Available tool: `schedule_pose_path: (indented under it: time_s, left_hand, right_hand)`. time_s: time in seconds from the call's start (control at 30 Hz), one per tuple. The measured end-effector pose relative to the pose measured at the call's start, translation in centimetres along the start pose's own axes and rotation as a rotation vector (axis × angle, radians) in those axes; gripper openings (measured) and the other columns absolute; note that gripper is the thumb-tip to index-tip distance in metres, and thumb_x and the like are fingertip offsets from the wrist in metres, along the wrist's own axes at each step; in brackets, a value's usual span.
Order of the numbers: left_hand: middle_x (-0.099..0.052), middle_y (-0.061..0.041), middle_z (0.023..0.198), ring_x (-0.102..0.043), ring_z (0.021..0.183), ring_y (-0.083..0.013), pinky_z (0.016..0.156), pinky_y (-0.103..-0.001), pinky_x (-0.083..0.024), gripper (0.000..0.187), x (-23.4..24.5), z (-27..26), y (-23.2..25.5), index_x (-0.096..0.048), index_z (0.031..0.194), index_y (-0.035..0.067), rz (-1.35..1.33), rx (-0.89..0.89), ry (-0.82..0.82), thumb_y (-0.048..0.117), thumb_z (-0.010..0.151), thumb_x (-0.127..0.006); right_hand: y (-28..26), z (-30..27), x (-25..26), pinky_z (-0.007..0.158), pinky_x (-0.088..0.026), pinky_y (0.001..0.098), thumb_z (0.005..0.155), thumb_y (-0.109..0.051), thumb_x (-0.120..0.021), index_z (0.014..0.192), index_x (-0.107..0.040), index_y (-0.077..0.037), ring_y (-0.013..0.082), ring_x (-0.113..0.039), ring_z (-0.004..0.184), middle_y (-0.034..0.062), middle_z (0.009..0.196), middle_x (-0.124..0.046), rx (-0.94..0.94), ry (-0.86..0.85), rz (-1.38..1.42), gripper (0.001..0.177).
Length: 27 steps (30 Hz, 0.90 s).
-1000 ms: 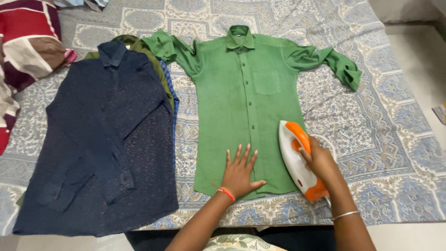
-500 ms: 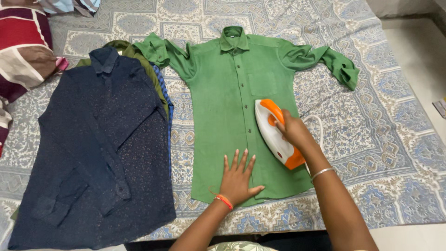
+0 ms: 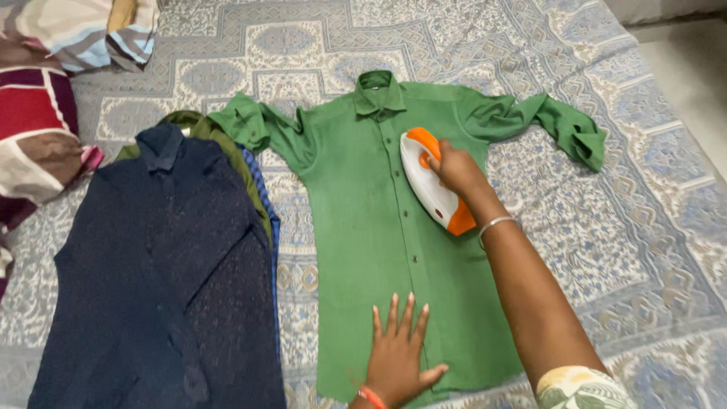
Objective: The person irons two shirts on a bed. They first smooth and iron a dark blue patterned shirt, then fold it. Next, they unfold and iron a green shirt, smoothing the front and back before folding it.
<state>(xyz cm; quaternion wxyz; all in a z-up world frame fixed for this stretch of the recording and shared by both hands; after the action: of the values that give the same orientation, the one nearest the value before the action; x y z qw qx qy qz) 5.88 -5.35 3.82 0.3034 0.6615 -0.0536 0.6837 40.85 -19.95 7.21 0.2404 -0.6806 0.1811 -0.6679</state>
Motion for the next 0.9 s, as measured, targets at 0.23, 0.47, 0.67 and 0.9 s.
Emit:
schedule_pose_path:
  time_s: [0.23,0.47,0.67,0.9]
  left_hand:
    - [-0.028,-0.029,0.159,-0.017,0.148,-0.0506,0.108,-0.077,-0.005,0.112,-4.1,-0.3,-1.3,-0.036,0.157,0.004,0.041,-0.071,0.139,0.083,0.082,-0.061]
    - [-0.028,-0.018,0.165,-0.019,0.158,-0.0419,0.125,-0.072,-0.007,0.096,-4.0,-0.5,-1.4,-0.034,0.157,0.017,0.446,-0.031,0.289,0.071,0.081,-0.059]
    - [-0.021,-0.029,0.163,-0.01,0.15,-0.0492,0.112,-0.074,-0.001,0.112,-3.2,0.2,-1.1,-0.032,0.158,0.002,-0.046,-0.022,0.008,0.076,0.08,-0.064]
    - [-0.022,-0.024,0.165,-0.01,0.153,-0.0455,0.117,-0.068,-0.001,0.106,-0.2,0.3,-0.4,-0.029,0.159,0.005,-0.019,0.018,-0.014,0.07,0.083,-0.064]
  right_hand:
    - [1.3,10.9,1.1,0.081,-0.054,0.0574,0.098,-0.043,-0.06,0.122,-0.057,-0.001,0.0465,-0.07,0.086,0.0276,0.087,-0.071,-0.043,0.097,-0.089,0.049]
    - [7.8,15.7,0.9,0.084,-0.053,0.059,0.098,-0.04,-0.062,0.125,-0.054,0.004,0.053,-0.066,0.097,0.0354,0.102,-0.068,-0.195,0.333,-0.042,0.052]
    - [12.5,10.4,2.8,0.086,-0.053,0.0562,0.098,-0.04,-0.064,0.126,-0.054,0.005,0.0499,-0.069,0.095,0.0336,0.1,-0.07,-0.204,0.248,-0.092,0.054]
    - [9.8,-3.5,4.6,0.075,-0.056,0.0477,0.096,-0.034,-0.063,0.137,-0.049,-0.001,0.0371,-0.073,0.081,0.0271,0.087,-0.075,-0.16,-0.027,-0.015,0.054]
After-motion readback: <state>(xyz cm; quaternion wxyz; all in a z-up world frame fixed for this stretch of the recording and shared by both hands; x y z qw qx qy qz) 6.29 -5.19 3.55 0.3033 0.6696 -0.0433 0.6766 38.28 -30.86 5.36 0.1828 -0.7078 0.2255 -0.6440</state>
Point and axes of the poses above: each hand's wrist, its own z-axis towards the middle knuckle, its own x-axis out of the back of the hand, y = z × x, the point moved 10 cm from there along z, towards the middle knuckle
